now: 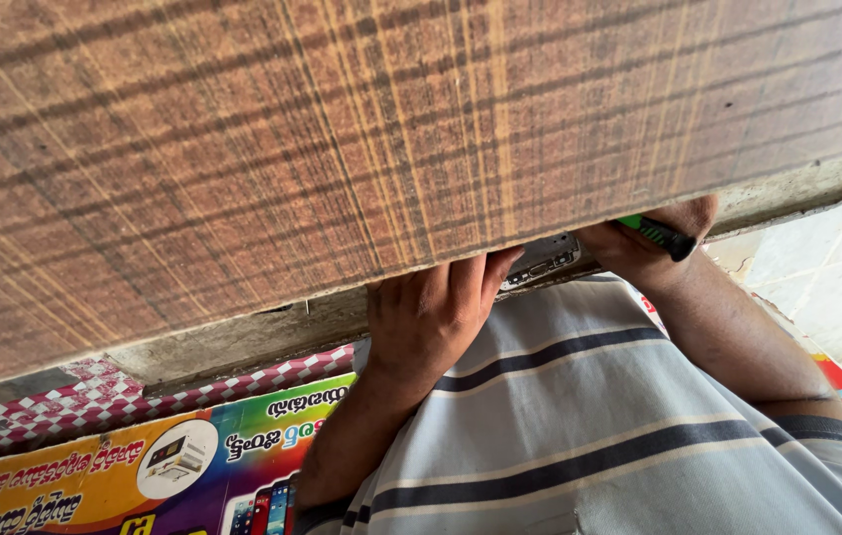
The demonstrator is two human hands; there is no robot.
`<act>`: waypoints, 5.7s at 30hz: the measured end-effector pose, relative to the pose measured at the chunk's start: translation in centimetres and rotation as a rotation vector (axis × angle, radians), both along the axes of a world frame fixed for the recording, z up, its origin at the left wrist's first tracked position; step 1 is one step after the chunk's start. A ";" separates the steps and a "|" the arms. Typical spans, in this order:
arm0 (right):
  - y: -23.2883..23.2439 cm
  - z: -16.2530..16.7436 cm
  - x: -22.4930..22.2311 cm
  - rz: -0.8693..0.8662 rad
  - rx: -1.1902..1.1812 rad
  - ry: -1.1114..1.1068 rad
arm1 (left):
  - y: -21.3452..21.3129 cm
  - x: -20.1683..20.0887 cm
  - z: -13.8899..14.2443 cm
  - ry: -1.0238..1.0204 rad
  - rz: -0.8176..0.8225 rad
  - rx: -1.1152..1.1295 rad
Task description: The person uses a screwdriver to remove and reinsert screws from a disassembled mobile phone on a workbench. They repeatedly adjust the phone's position and handle small components while working on the device.
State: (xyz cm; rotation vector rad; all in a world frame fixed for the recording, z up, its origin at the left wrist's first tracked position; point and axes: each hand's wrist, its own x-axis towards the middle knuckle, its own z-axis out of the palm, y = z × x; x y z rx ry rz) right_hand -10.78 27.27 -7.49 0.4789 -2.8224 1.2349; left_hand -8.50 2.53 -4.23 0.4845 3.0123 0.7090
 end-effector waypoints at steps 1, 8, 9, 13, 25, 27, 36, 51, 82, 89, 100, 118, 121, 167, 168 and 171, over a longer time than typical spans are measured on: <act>0.1 -0.1 0.1 0.010 0.037 0.004 | 0.0 -0.1 0.0 0.028 0.004 0.001; 0.2 0.5 -0.5 0.033 -0.138 -0.053 | 0.3 0.2 0.0 -0.004 -0.004 -0.017; 0.1 0.6 -0.7 0.043 -0.154 -0.035 | 0.4 0.3 0.0 -0.019 -0.006 -0.018; -0.5 1.3 -1.5 0.074 -0.155 0.022 | 0.7 0.9 -0.2 -0.036 0.008 -0.019; 0.3 1.9 -1.8 -0.030 -0.168 0.049 | 1.1 0.3 0.9 0.051 0.095 0.020; 0.7 1.8 -1.4 -0.097 -0.269 -0.057 | 1.3 -0.2 0.8 0.117 0.148 0.054; 2.1 2.1 -0.8 -0.143 -0.179 -0.074 | 2.7 -2.1 -1.8 0.212 0.125 -0.029; 4.6 1.0 -0.3 -0.060 -0.228 -0.186 | 2.7 -1.5 -3.9 0.086 -0.088 -0.256; 0.7 4.1 -3.1 0.021 -0.152 0.000 | -1.3 -1.5 0.6 0.122 0.236 0.016; -0.7 5.4 -2.7 0.065 -0.195 0.080 | -4.5 -0.9 3.5 0.275 0.423 0.024; -3.1 7.4 -1.9 0.107 -0.231 0.079 | 1.0 -1.4 1.9 0.235 0.087 0.084; -1.1 6.8 -1.8 0.052 -0.250 0.026 | 4.2 -3.7 1.7 0.195 0.052 -0.060; -0.7 6.5 -1.7 0.047 -0.250 0.010 | 4.3 -3.9 1.3 0.160 0.049 -0.080; -3.6 6.2 -2.8 0.259 -0.191 0.095 | -0.5 -0.8 -0.4 0.099 0.138 0.041; -3.6 6.2 -2.8 0.257 -0.174 0.096 | -0.5 -0.8 -0.5 0.106 0.141 0.046; -3.8 6.3 -2.7 0.251 -0.130 0.090 | -0.7 -0.7 -0.7 0.095 0.144 0.041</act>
